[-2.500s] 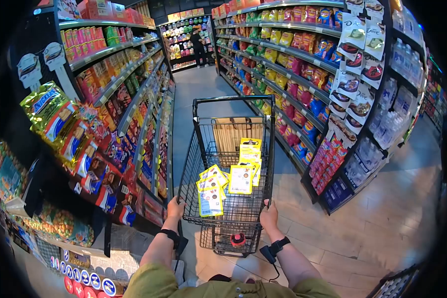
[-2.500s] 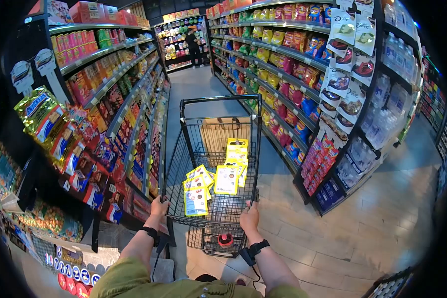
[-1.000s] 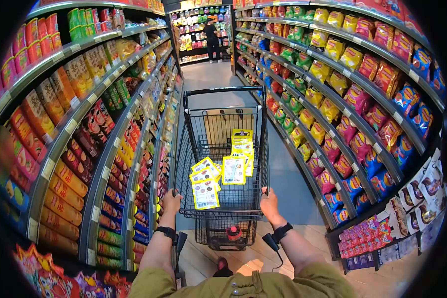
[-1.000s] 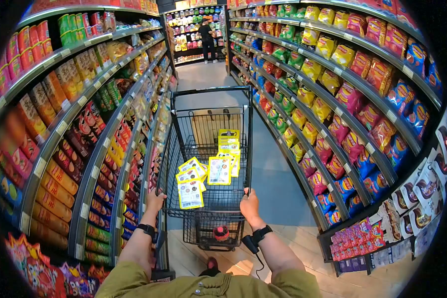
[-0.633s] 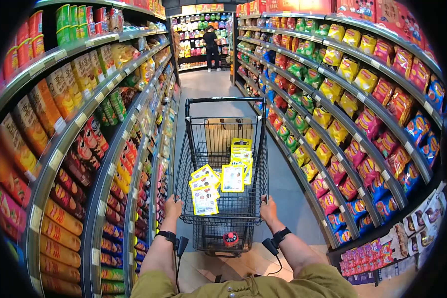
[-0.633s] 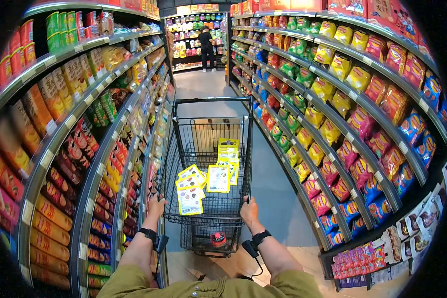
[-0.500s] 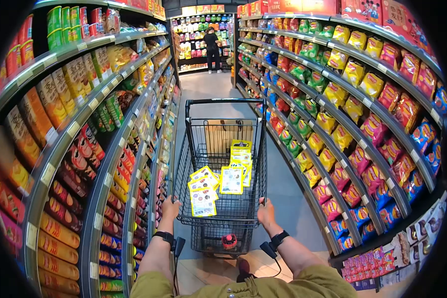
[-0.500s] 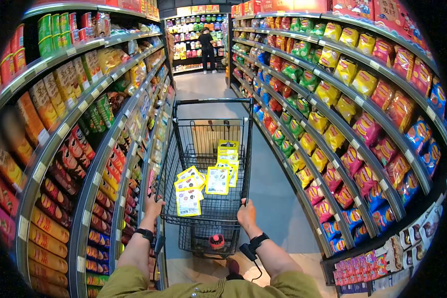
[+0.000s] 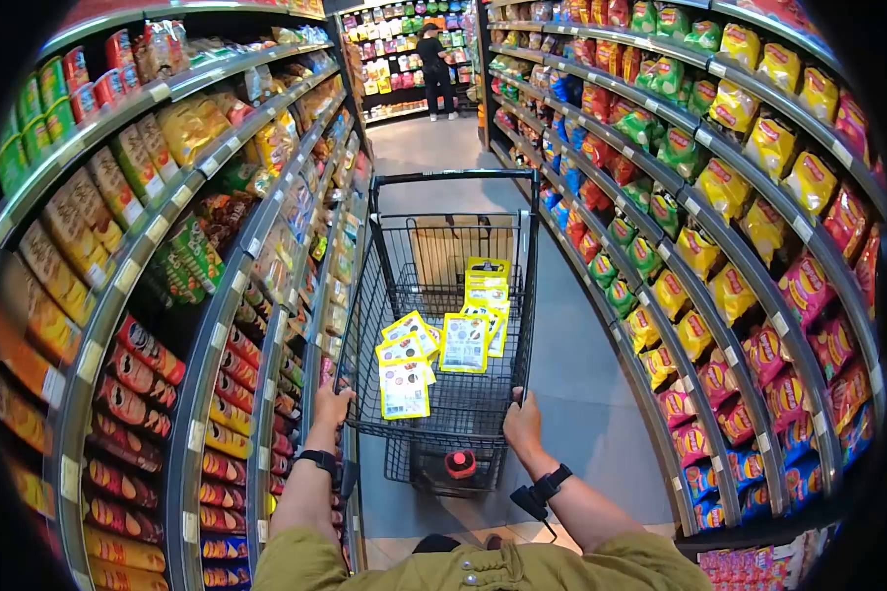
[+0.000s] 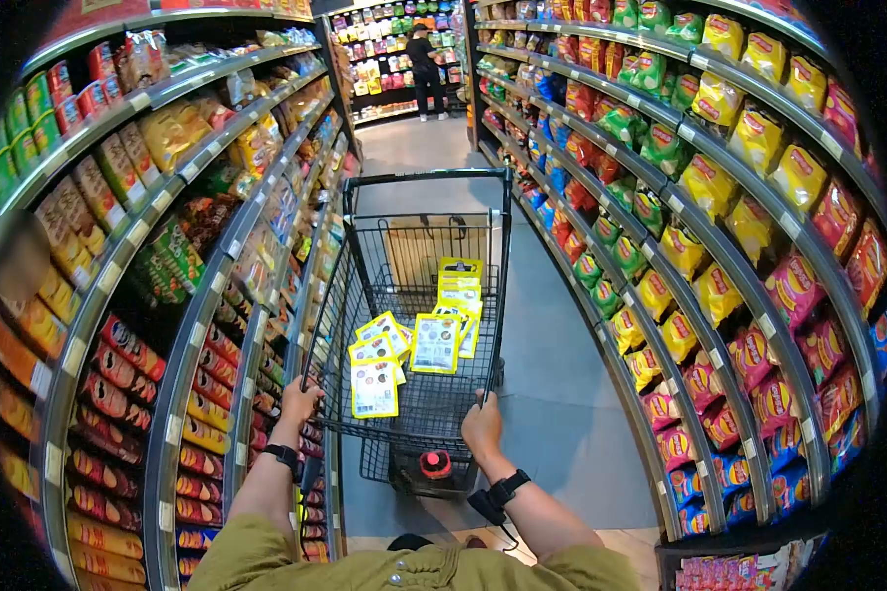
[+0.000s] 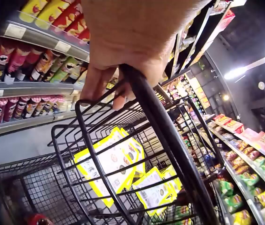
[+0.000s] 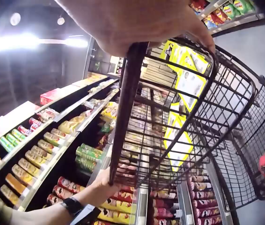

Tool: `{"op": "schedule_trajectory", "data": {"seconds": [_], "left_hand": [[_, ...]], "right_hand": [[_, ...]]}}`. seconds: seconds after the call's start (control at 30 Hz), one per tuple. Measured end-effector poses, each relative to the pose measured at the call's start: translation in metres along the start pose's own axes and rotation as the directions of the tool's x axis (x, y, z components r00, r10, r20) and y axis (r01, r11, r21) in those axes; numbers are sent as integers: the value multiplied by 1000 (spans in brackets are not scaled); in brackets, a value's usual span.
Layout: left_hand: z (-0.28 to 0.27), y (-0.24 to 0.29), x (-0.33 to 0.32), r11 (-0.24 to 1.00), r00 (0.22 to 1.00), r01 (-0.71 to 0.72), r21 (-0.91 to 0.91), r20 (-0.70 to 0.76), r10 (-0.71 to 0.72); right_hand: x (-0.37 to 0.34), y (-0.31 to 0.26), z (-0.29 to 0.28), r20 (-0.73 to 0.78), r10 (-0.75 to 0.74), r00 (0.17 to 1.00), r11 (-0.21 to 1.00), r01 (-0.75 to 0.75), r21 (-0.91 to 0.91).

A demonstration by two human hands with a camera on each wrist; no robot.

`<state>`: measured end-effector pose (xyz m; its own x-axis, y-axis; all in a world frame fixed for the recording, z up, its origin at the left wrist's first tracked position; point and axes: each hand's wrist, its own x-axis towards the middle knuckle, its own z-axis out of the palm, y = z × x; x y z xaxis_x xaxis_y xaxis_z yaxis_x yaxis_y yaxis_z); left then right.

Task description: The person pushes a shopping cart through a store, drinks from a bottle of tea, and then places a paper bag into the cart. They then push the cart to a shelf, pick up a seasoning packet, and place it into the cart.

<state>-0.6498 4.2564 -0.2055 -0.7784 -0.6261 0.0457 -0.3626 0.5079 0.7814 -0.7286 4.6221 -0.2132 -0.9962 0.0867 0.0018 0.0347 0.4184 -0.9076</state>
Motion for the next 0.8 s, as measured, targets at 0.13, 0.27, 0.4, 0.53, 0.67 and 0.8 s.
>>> {"op": "schedule_trajectory", "data": {"seconds": [0.13, 0.27, 0.4, 0.53, 0.67, 0.8], "left_hand": [[20, -7, 76, 999, 1000, -2, -42, 10, 3], [40, -12, 146, 997, 999, -1, -80, 43, 4], [53, 14, 207, 999, 999, -39, 30, 12, 39], [86, -4, 279, 990, 991, -131, 50, 12, 131], [122, -7, 343, 989, 994, -93, 116, -52, 99], [130, 41, 378, 997, 997, -72, -7, -5, 72]], "right_hand": [[57, -1, 37, -19, -120, 993, 992, 121, 21], [109, -13, 66, -42, -47, 998, 998, 49, 39], [184, -14, 99, -60, -100, 993, 995, 101, 14], [236, -32, 114, -66, -123, 990, 992, 122, -21], [310, -21, 132, -51, -183, 982, 978, 177, -114], [376, -38, 145, 2, -189, 982, 974, 187, -127]]}}
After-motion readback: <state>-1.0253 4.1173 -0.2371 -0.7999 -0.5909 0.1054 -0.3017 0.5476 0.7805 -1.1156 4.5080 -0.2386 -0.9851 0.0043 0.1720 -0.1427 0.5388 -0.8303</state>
